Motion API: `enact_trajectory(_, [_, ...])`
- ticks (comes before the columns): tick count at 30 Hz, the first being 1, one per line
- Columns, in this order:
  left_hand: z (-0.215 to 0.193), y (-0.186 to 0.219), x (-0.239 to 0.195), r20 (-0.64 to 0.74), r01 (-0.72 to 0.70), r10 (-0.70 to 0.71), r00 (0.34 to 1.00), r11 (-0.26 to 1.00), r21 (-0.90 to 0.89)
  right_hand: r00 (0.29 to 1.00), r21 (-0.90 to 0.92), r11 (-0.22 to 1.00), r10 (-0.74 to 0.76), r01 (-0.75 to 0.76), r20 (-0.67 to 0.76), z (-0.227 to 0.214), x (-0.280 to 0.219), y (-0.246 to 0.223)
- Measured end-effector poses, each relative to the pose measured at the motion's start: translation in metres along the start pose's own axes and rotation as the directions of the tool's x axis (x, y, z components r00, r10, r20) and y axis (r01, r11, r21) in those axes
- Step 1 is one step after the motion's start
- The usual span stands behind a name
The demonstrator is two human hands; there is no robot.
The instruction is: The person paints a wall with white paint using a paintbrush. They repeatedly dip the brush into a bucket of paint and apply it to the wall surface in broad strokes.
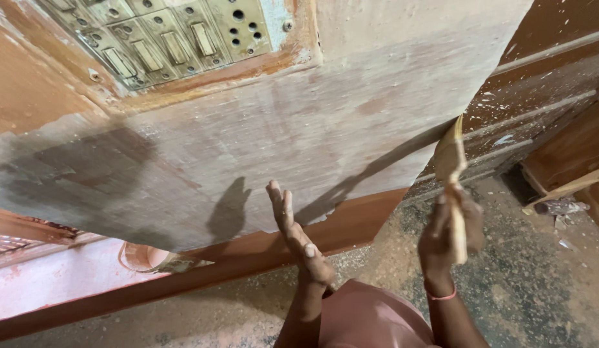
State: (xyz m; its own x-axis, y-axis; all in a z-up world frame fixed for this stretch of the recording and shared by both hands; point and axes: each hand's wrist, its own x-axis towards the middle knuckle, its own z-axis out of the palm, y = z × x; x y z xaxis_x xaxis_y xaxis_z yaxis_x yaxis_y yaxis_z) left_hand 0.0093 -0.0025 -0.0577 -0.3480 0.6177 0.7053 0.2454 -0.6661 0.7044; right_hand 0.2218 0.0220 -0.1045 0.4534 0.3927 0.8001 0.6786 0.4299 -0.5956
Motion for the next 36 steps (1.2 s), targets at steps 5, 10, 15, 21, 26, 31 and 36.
enact_trajectory(5, [0.001,-0.004,-0.002,0.008,-0.018,0.018,1.000,0.999,-0.047,0.957,0.043,0.977,-0.214,0.209,0.195,0.010,-0.018,-0.028])
enact_trajectory(10, [0.002,-0.006,-0.002,0.000,-0.035,0.035,0.999,0.997,-0.065,0.877,0.275,0.953,-0.238,0.128,0.417,0.001,-0.033,-0.053])
enact_trajectory(15, [0.003,-0.008,-0.001,0.001,-0.048,0.048,0.999,0.996,-0.072,0.851,0.284,0.942,0.003,-0.179,0.526,0.007,-0.027,-0.038])
enact_trajectory(21, [0.000,-0.015,-0.005,0.015,-0.058,0.059,0.998,0.996,-0.065,0.954,0.152,0.974,0.121,-0.167,0.275,-0.011,-0.017,-0.007])
enact_trajectory(26, [0.000,-0.021,-0.007,0.016,-0.076,0.077,0.997,0.996,-0.056,0.984,-0.004,0.987,0.163,-0.163,0.070,-0.030,-0.028,-0.009])
enact_trajectory(31, [0.001,-0.017,-0.013,0.020,0.010,-0.008,1.000,0.998,-0.066,0.970,0.061,0.973,0.213,-0.221,0.118,-0.011,-0.027,-0.007])
enact_trajectory(36, [0.002,-0.017,-0.011,0.003,0.018,-0.018,1.000,0.996,-0.090,0.967,0.016,0.995,0.095,-0.102,0.236,-0.001,-0.035,-0.021])
